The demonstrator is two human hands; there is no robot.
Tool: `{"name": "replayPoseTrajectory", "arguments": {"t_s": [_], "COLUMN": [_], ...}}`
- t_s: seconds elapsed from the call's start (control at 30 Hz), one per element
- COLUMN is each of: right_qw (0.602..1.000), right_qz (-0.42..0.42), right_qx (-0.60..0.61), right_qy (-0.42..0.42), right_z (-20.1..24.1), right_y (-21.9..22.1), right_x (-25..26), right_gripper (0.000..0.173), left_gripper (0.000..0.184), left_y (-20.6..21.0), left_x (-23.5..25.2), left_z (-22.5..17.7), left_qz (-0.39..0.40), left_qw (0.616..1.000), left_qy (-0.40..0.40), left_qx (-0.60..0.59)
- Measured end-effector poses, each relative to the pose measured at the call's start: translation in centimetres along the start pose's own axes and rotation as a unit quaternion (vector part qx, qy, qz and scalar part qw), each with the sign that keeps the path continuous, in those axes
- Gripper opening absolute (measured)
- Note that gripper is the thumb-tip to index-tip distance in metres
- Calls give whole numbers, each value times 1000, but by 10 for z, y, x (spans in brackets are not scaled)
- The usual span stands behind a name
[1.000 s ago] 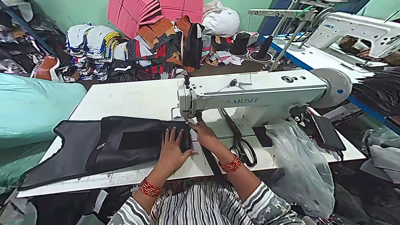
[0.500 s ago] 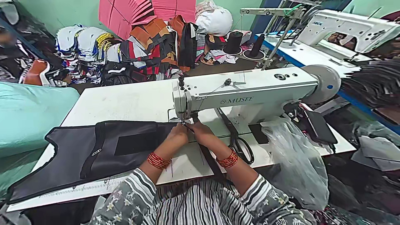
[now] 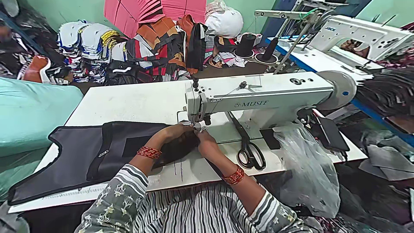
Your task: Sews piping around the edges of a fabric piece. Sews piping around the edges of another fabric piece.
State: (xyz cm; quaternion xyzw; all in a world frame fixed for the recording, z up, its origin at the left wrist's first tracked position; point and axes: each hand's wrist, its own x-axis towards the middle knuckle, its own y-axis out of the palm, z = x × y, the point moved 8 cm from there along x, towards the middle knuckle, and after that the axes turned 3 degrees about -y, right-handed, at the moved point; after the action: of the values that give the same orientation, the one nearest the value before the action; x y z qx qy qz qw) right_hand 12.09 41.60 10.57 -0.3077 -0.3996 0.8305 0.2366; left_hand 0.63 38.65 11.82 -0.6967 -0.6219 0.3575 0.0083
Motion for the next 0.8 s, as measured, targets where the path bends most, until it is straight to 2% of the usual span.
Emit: {"name": "replayPoseTrajectory", "arguments": {"t_s": [0.1,0.17,0.27,0.47,0.6,0.67,0.77,0.8], "right_qw": [996,993,988,984,987,987,987,987], "right_qz": [-57,-72,-80,-78,-52,-39,-23,-22], "right_qx": [73,90,129,160,153,153,159,159], "right_qy": [-18,-16,-7,-3,-9,-9,-8,-8], "right_z": [-12,-16,-23,-29,-27,-27,-29,-30], "right_y": [-2,-3,-3,-6,-5,-6,-6,-6], "right_x": [-1,1,5,5,5,6,7,8], "right_gripper": [42,41,43,44,43,44,47,48], "left_gripper": [40,52,54,52,53,64,105,109], "left_y": [-4,9,21,39,50,56,66,70], "left_x": [4,6,2,-1,-5,-8,-13,-14], "left_z": [6,17,21,12,15,14,12,12], "left_qz": [-88,-118,-193,-211,-227,-196,-62,-48], "left_qw": [978,961,951,949,956,965,969,967], "left_qy": [27,26,13,-55,2,20,-26,-38], "left_qx": [189,249,241,227,188,176,236,249]}}
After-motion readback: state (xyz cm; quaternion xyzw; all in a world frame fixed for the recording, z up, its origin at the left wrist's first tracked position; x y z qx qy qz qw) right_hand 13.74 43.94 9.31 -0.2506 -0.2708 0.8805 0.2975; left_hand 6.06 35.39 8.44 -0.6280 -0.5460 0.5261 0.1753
